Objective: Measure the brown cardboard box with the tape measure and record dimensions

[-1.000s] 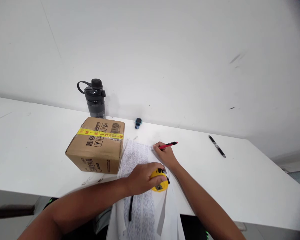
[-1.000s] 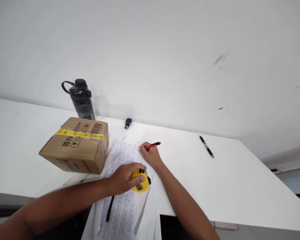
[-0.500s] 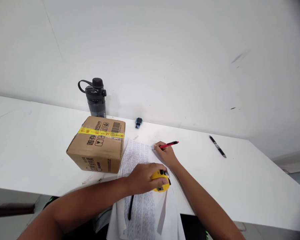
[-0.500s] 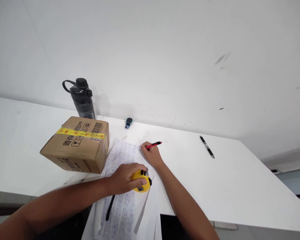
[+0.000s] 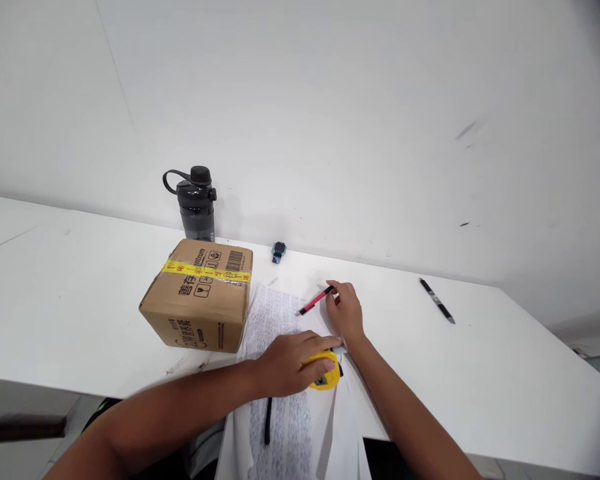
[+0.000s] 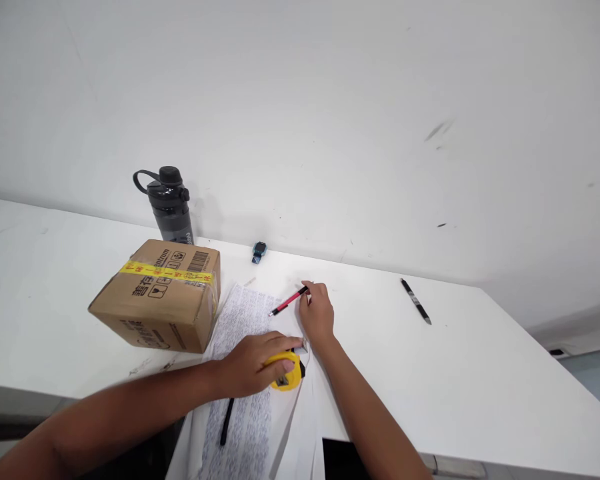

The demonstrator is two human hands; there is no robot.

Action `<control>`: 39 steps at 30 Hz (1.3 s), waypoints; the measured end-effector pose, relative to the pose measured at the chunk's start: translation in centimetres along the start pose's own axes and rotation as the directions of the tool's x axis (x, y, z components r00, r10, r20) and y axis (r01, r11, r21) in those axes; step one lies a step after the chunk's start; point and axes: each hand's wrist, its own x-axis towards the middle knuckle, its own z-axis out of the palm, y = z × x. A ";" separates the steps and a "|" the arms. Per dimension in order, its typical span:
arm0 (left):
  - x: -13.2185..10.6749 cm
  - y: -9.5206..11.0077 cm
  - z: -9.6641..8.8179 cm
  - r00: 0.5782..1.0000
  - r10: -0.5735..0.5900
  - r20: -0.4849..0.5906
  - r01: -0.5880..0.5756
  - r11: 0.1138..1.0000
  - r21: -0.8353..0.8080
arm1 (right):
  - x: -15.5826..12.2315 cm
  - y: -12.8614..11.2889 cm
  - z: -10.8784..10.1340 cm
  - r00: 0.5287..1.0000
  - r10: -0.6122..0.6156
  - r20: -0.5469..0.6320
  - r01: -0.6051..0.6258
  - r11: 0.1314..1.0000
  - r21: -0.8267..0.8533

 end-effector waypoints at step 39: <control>-7.2 10.2 -10.5 0.539 0.161 -0.827 0.097 0.963 0.251 | -7.1 -18.1 -11.5 0.804 -0.558 0.205 0.328 0.703 0.631</control>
